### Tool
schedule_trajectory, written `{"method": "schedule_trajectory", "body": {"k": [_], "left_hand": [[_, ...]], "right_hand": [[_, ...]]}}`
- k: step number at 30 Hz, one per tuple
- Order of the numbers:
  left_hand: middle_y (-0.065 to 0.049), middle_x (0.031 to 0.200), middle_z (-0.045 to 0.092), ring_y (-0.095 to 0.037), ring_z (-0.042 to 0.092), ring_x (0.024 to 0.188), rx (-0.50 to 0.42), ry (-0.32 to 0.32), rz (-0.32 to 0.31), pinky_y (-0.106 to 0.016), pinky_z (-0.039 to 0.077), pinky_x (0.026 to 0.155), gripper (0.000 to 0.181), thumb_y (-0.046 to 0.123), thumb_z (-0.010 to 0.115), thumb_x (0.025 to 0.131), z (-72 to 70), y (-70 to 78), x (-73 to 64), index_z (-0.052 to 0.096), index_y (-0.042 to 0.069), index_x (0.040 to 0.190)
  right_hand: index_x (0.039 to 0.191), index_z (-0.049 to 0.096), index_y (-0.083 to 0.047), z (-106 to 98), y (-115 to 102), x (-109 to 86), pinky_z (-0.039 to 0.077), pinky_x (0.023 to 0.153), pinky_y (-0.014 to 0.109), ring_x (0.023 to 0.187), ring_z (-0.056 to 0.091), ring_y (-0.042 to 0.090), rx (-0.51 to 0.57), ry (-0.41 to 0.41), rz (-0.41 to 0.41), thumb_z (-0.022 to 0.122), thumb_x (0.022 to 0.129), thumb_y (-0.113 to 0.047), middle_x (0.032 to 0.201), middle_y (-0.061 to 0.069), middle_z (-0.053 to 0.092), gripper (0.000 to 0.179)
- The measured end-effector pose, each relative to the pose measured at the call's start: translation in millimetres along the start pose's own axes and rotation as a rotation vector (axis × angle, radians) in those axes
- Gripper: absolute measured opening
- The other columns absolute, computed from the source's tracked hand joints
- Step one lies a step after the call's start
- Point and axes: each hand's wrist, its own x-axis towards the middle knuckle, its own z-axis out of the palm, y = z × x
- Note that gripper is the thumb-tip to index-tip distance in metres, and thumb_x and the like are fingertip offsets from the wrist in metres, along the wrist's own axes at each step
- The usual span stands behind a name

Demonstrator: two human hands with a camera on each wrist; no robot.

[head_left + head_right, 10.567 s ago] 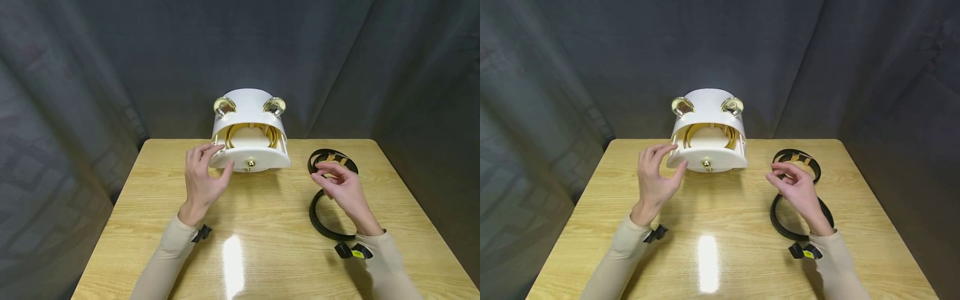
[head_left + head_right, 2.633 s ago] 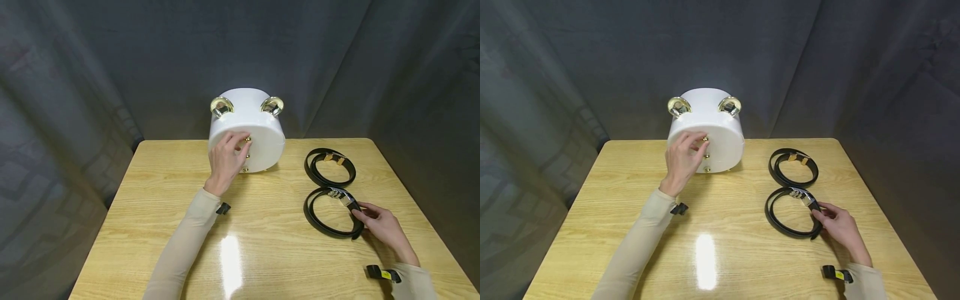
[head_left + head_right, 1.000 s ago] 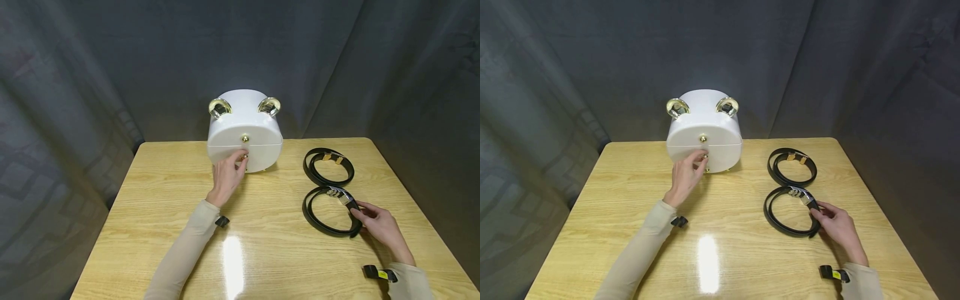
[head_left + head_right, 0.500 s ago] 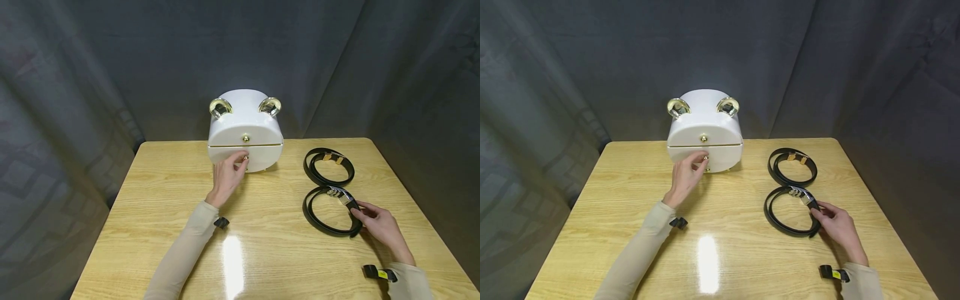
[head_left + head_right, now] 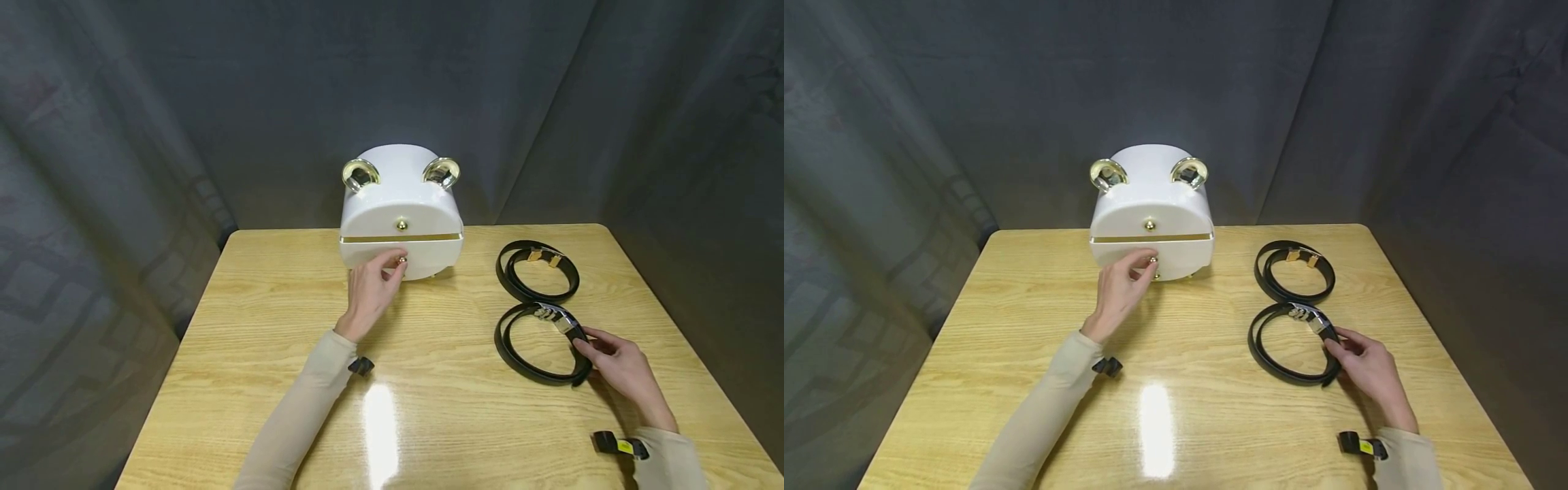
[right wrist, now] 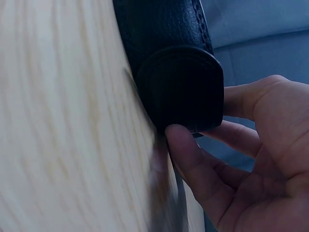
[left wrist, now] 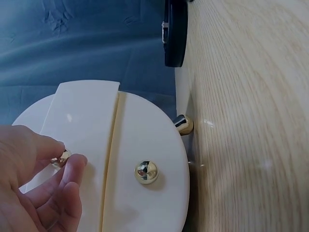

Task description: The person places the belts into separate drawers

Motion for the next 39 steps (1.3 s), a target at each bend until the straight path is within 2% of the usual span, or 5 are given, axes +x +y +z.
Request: {"method": "schedule_trajectory", "body": {"k": [6,15,22,30,39], "left_hand": [[-0.009,0.100,0.084,-0.020,0.077,0.066,-0.015,-0.009,0.002,-0.029,0.059,0.058,0.022,0.020,0.074,0.101,-2.1,1.0,-2.1,0.079,0.013,0.120],[-0.009,0.099,0.084,-0.019,0.076,0.065,-0.022,-0.007,0.025,-0.029,0.060,0.059,0.021,0.018,0.075,0.100,-5.0,4.0,-4.6,0.079,0.012,0.119],[-0.009,0.099,0.084,-0.018,0.077,0.066,-0.020,-0.027,0.023,-0.027,0.061,0.060,0.021,0.018,0.075,0.100,-6.6,6.1,-7.7,0.079,0.012,0.120],[-0.011,0.101,0.083,-0.022,0.078,0.069,-0.040,-0.035,0.020,-0.029,0.062,0.061,0.022,0.017,0.075,0.099,-8.8,6.0,-13.8,0.079,0.011,0.120],[-0.008,0.101,0.084,-0.018,0.078,0.070,-0.013,-0.033,0.041,-0.029,0.060,0.062,0.021,0.018,0.075,0.100,-10.5,6.7,-19.2,0.079,0.013,0.119]], "right_hand": [[0.151,0.053,0.006,1,-2,-2.0,0.052,0.062,0.025,0.073,0.061,0.003,-0.012,0.023,-0.004,0.060,0.108,-0.045,0.121,0.030,0.070,0.067],[0.144,0.060,0.008,3,-6,-3.6,0.051,0.056,0.025,0.064,0.061,0.007,-0.002,0.089,-0.035,0.062,0.108,-0.035,0.108,0.026,0.074,0.056],[0.142,0.061,0.009,4,-4,-5.9,0.051,0.056,0.025,0.064,0.061,0.005,0.006,0.099,-0.046,0.063,0.107,-0.032,0.105,0.024,0.075,0.054],[0.143,0.060,0.010,4,-7,-7.9,0.058,0.056,0.027,0.063,0.064,0.003,0.053,0.088,-0.042,0.063,0.108,-0.031,0.105,0.023,0.075,0.054],[0.143,0.059,0.010,-3,-13,-11.7,0.059,0.056,0.027,0.062,0.066,0.003,0.074,0.091,-0.033,0.063,0.107,-0.030,0.105,0.020,0.077,0.054]]}}
